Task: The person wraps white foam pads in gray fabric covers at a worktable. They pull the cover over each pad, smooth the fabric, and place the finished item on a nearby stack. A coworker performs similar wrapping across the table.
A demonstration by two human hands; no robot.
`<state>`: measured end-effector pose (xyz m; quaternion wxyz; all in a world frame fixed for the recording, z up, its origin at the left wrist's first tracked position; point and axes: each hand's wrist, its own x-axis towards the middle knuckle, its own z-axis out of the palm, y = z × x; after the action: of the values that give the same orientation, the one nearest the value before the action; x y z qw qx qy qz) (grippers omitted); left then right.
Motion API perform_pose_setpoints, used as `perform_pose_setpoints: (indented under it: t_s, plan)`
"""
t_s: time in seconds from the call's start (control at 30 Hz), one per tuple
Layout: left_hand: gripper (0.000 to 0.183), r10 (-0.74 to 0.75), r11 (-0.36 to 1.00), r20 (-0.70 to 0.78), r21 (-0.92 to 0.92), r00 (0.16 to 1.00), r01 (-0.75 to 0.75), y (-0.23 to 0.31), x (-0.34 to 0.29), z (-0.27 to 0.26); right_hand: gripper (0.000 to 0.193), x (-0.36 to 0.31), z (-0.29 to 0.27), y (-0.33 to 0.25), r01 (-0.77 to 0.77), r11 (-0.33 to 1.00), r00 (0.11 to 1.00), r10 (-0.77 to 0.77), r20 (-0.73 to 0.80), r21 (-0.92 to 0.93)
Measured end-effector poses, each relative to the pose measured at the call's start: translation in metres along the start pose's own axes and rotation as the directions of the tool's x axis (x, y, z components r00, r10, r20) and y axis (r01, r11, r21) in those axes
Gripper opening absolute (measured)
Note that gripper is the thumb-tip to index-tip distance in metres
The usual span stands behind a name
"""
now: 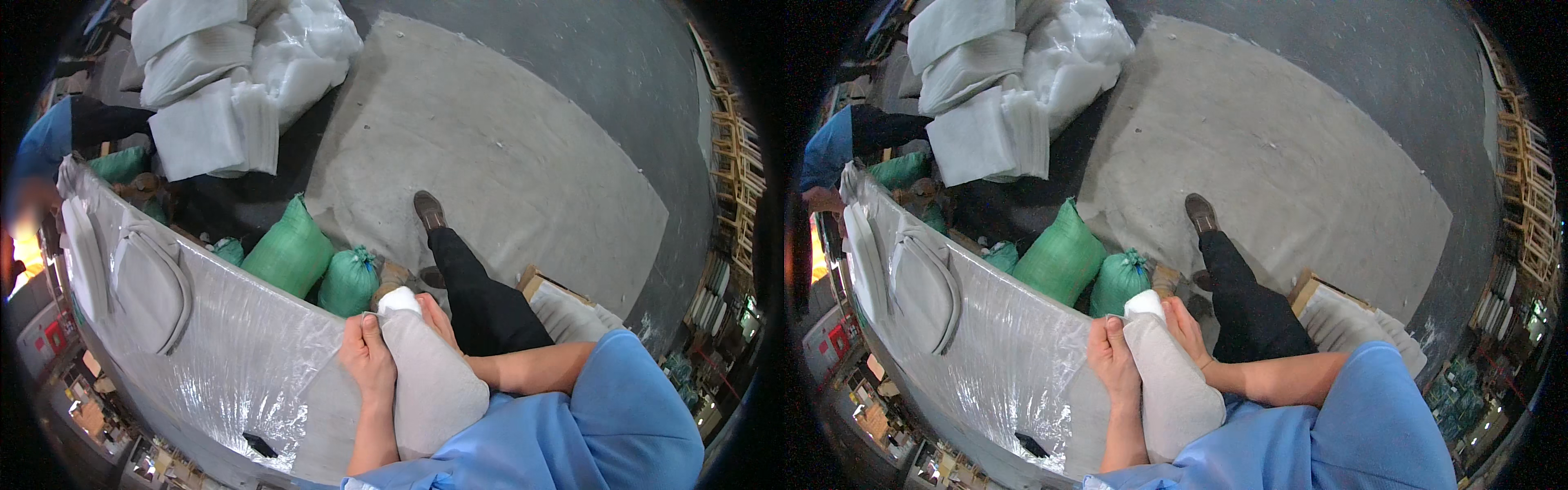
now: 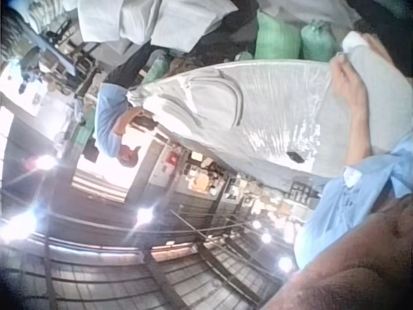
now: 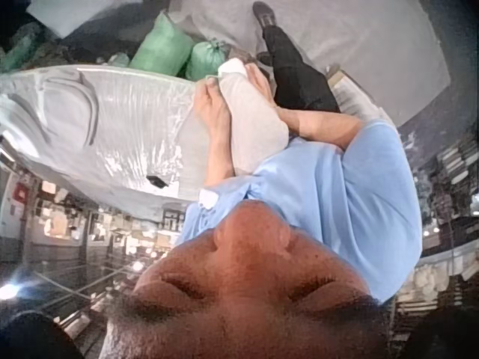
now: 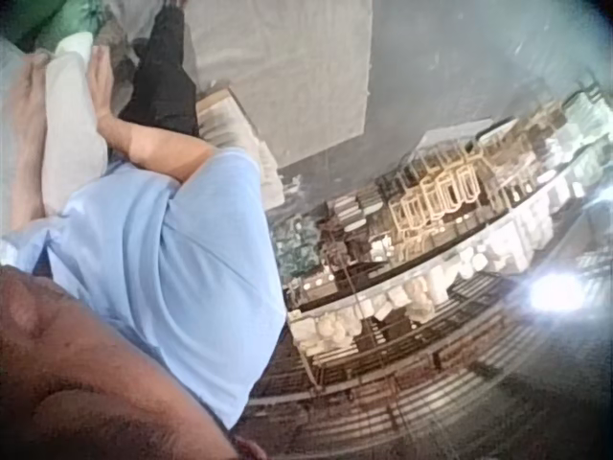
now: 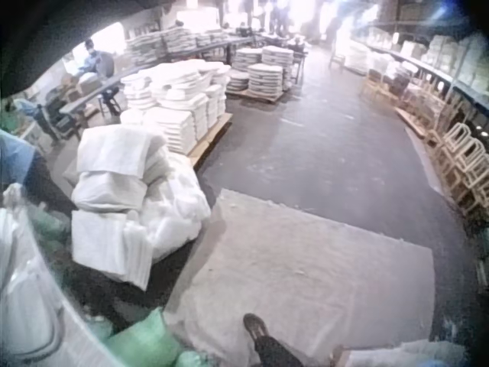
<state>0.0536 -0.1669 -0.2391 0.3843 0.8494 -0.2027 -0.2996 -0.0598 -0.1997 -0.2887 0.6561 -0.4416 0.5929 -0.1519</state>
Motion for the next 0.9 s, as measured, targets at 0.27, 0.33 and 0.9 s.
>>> perform_pose_setpoints:
  t_s: [0.27, 0.33, 0.9]
  plan:
    - [0.032, -0.004, 1.0, 0.068, 0.0, 0.998, 0.004, 0.012, 0.011, 0.01, 0.037, 0.0, 0.003, 0.05, -0.123, 0.957, 0.979, 0.074, 0.189, 0.263]
    - [0.032, -0.003, 1.0, 0.076, 0.011, 0.997, 0.002, 0.011, 0.012, 0.01, 0.036, 0.0, 0.004, 0.054, -0.095, 0.962, 0.981, 0.047, 0.189, 0.258]
    - [0.008, 0.413, 0.894, -0.035, 0.204, 0.91, -0.398, 0.008, -0.004, 0.002, 0.025, 0.087, -0.075, -0.11, 0.367, 0.906, 0.652, -0.089, 0.753, -0.211]
